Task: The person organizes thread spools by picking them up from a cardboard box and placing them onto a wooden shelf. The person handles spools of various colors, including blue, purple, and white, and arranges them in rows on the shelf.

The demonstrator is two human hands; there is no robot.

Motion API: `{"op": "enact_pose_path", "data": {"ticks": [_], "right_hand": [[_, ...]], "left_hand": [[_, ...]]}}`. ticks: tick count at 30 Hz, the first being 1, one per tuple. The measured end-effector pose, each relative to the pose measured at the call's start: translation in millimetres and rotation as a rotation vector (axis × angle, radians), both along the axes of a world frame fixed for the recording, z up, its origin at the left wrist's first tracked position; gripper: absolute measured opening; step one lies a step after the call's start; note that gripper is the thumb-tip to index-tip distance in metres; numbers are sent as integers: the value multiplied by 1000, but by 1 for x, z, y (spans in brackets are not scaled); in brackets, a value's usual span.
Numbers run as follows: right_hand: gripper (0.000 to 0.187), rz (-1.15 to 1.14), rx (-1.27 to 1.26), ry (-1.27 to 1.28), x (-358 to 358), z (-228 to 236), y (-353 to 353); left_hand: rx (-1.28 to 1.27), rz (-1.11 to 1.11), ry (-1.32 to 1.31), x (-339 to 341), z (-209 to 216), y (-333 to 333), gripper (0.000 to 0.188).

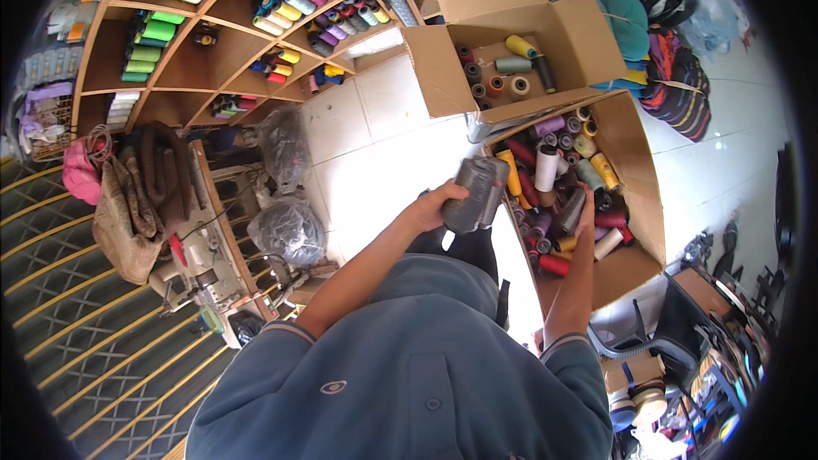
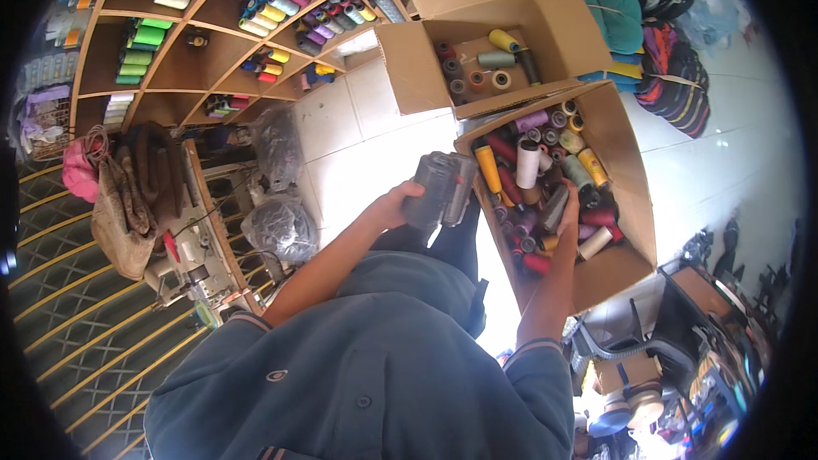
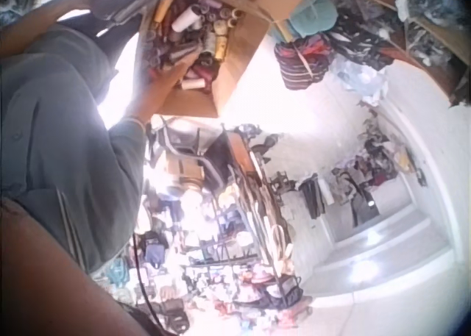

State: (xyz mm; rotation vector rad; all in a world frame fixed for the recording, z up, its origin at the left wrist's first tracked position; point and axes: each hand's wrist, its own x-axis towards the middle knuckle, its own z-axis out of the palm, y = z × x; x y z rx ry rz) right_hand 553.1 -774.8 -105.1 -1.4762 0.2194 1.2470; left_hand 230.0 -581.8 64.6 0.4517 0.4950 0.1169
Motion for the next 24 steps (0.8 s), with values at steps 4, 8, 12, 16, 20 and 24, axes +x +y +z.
{"op": "enact_pose_path", "data": {"ticks": [4, 8, 12, 16, 20, 24], "right_hand": [[49, -60, 168, -159, -20, 28, -31], [50, -81, 268, -243, -77, 139, -10], [53, 49, 488, -226, -133, 195, 18], [58, 375, 701, -61, -194, 229, 63], [54, 628, 717, -72, -242, 265, 102], [49, 891, 666, -163, -276, 282, 137]], "left_hand": [[-109, 19, -203, -27, 16, 5, 71], [-89, 122, -304, -58, 28, 9, 73], [-93, 225, -470, -81, 35, 20, 78], [-106, 342, -553, -110, 12, 40, 86], [44, 329, -615, -129, 55, 45, 96], [108, 323, -682, -179, 28, 61, 104]]}}
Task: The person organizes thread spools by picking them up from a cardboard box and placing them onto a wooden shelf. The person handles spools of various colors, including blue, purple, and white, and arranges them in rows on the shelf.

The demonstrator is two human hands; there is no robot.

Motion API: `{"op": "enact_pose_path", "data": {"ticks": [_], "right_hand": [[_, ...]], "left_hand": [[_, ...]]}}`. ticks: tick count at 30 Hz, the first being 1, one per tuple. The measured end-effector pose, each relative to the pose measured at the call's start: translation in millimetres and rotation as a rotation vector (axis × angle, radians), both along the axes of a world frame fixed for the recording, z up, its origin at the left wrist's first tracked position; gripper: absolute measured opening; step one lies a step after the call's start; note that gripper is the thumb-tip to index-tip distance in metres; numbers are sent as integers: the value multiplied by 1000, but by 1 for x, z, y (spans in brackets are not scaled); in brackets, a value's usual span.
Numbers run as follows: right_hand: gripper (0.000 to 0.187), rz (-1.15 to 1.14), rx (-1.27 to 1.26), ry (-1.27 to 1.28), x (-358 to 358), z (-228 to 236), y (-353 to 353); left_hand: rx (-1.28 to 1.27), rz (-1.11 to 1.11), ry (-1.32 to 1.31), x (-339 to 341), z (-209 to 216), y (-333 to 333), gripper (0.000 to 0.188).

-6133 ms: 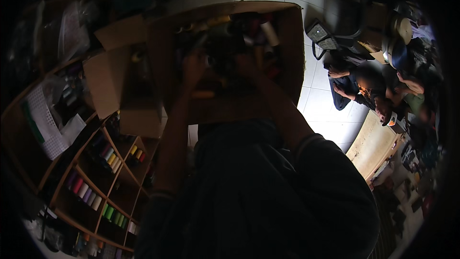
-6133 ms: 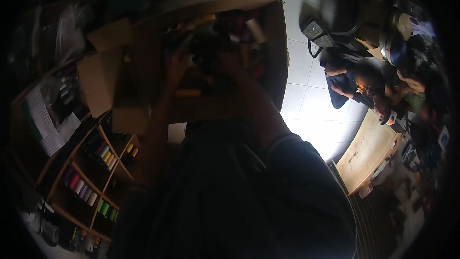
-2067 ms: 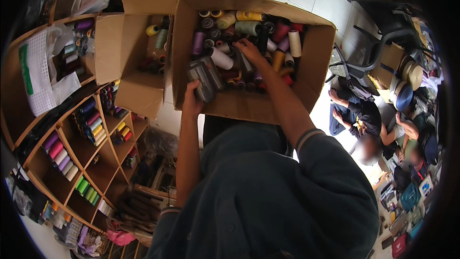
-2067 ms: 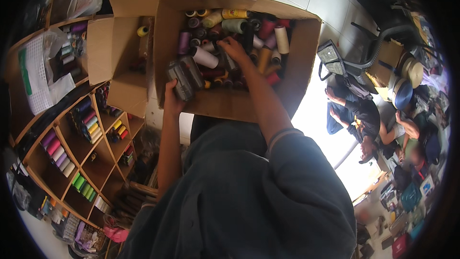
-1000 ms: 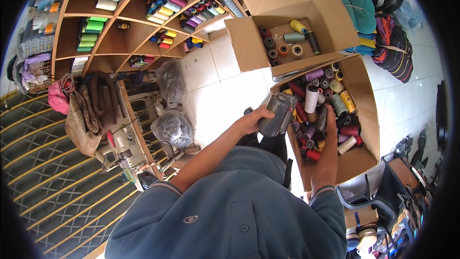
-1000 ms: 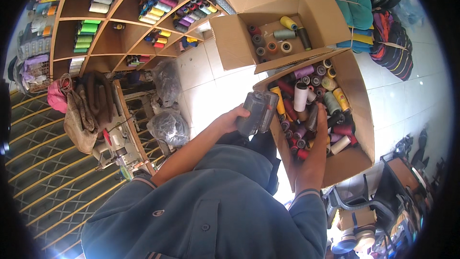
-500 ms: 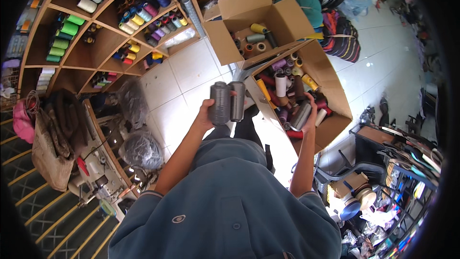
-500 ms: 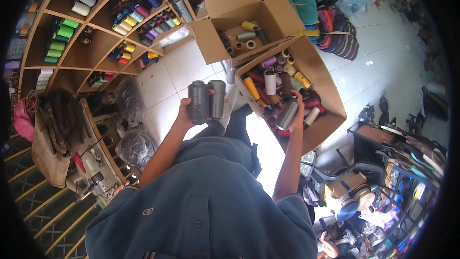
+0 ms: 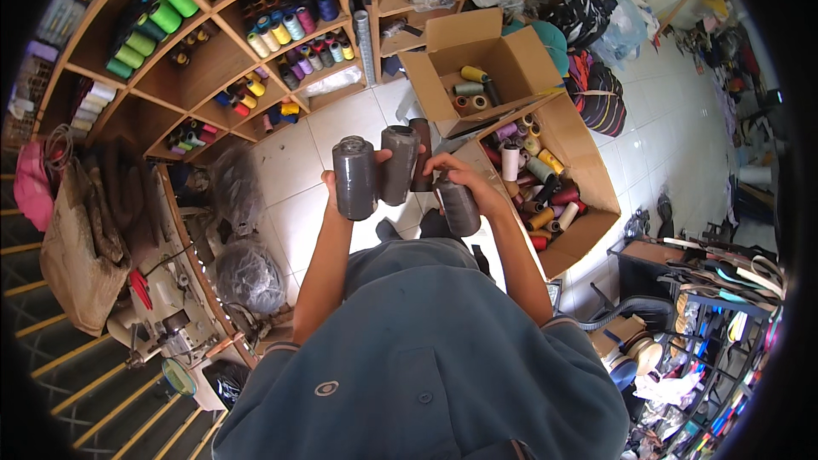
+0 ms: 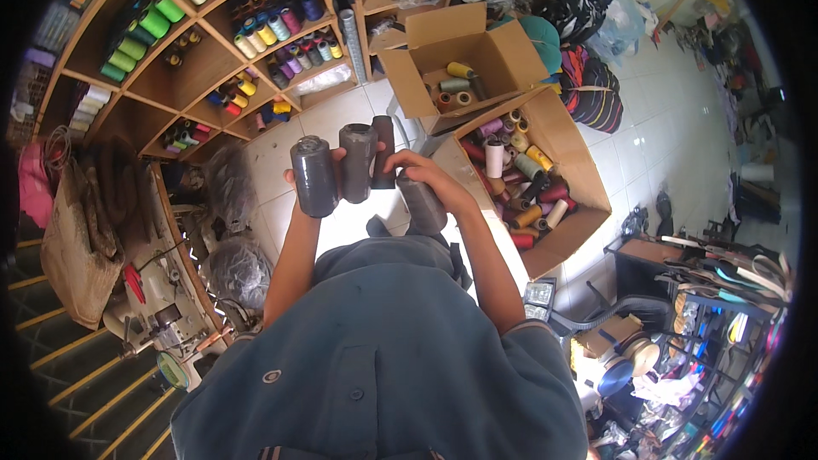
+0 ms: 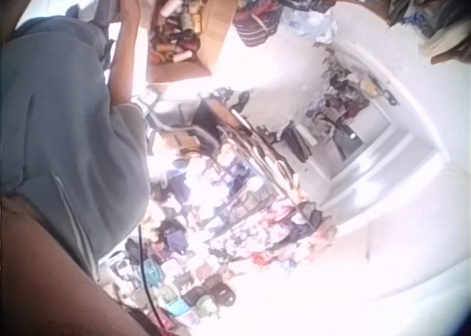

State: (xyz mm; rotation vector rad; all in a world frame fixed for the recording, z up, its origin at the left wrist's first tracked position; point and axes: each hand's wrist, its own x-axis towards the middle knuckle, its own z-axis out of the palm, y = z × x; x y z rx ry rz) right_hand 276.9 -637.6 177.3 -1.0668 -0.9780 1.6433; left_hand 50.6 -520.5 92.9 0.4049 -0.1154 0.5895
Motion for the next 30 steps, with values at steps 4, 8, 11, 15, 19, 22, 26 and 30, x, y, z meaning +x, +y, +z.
{"op": "enact_pose_path", "data": {"ticks": [4, 8, 11, 15, 19, 22, 26, 30], "right_hand": [[46, 183, 83, -124, -20, 15, 33], [51, 304, 169, -186, -31, 13, 62], [58, 276, 20, -46, -40, 26, 72], [62, 114, -43, 272, -40, 5, 94], [67, -142, -199, 354, -36, -28, 133], [69, -263, -427, 406, -33, -56, 169], [56, -225, -536, 527, -44, -64, 218], [42, -46, -476, 581, -60, -52, 263]], "left_hand": [[79, 104, -22, -24, 29, 1, 99], [130, 205, -102, -42, 27, 10, 95], [150, 321, -87, -62, 16, 19, 94], [109, 282, -161, -78, 11, 35, 81], [127, 279, -224, -73, 45, 55, 88], [191, 299, -254, -64, 75, 77, 83], [184, 394, -109, -85, 48, 98, 88], [140, 405, -29, -112, 21, 112, 93]]}}
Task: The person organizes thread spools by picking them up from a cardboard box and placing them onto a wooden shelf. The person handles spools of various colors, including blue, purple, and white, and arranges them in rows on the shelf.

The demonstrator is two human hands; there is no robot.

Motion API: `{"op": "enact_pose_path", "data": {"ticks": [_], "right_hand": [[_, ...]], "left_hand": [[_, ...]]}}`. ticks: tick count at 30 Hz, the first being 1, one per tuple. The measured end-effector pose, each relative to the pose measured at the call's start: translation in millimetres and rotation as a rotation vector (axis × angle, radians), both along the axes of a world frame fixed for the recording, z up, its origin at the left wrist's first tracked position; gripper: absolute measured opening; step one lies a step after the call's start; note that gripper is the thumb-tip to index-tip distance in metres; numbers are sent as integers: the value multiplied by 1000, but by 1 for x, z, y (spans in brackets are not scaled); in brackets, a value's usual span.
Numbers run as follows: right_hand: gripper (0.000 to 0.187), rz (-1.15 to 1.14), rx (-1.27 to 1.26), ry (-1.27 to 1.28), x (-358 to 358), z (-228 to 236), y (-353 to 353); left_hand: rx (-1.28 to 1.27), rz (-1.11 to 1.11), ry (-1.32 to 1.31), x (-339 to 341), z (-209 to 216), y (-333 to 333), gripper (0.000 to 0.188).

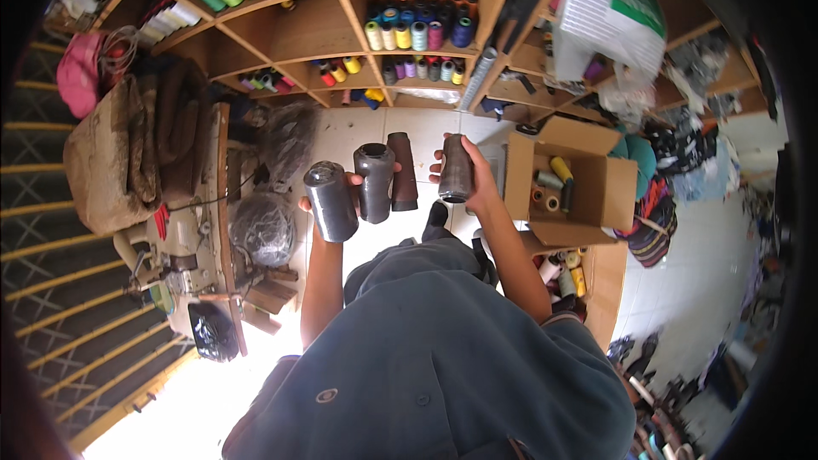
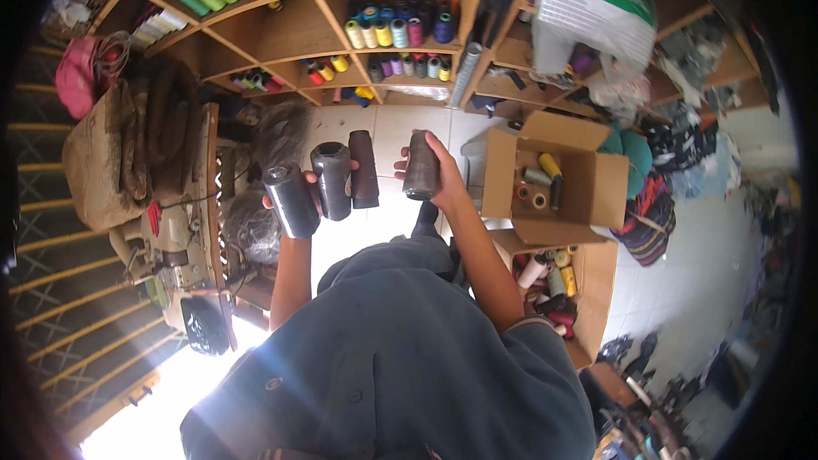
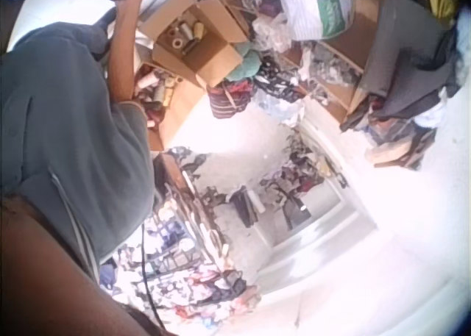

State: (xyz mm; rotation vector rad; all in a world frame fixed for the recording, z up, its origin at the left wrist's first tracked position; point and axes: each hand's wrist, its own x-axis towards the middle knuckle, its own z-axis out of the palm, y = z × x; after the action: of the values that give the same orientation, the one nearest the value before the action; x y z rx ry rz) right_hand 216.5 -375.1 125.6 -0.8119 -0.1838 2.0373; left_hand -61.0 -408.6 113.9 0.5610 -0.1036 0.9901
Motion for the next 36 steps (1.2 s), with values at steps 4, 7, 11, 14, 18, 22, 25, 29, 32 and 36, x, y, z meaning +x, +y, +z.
{"op": "enact_pose_path", "data": {"ticks": [4, 7, 11, 14, 18, 22, 25, 29, 32, 36], "right_hand": [[39, 204, 112, 120, -18, -8, 42], [36, 318, 162, 56, -43, 1, 65], [36, 389, 202, 57, -73, 0, 95], [37, 354, 144, 76, -96, -5, 118], [41, 251, 85, 6, -138, -14, 155], [43, 138, 111, -18, -190, -18, 191], [43, 105, 167, -24, -225, -29, 224], [39, 87, 183, -145, -271, -43, 262], [37, 87, 261, -375, -301, -53, 290], [61, 80, 372, -850, -335, -88, 347]], "left_hand": [[-12, 162, 3, 8, 26, 8, 93], [-25, 220, 9, -8, 23, 12, 94], [-45, 303, 3, -39, -4, 19, 94], [-41, 344, -13, -56, -1, 37, 95], [-35, 343, -20, -99, -3, 64, 96], [-100, 268, -38, -156, -15, 94, 98], [-142, 159, -56, -203, -35, 115, 93], [-217, 119, -22, -246, -59, 135, 91], [-204, 131, -80, -258, -50, 154, 90], [-228, 137, -57, -279, -82, 160, 90]]}}
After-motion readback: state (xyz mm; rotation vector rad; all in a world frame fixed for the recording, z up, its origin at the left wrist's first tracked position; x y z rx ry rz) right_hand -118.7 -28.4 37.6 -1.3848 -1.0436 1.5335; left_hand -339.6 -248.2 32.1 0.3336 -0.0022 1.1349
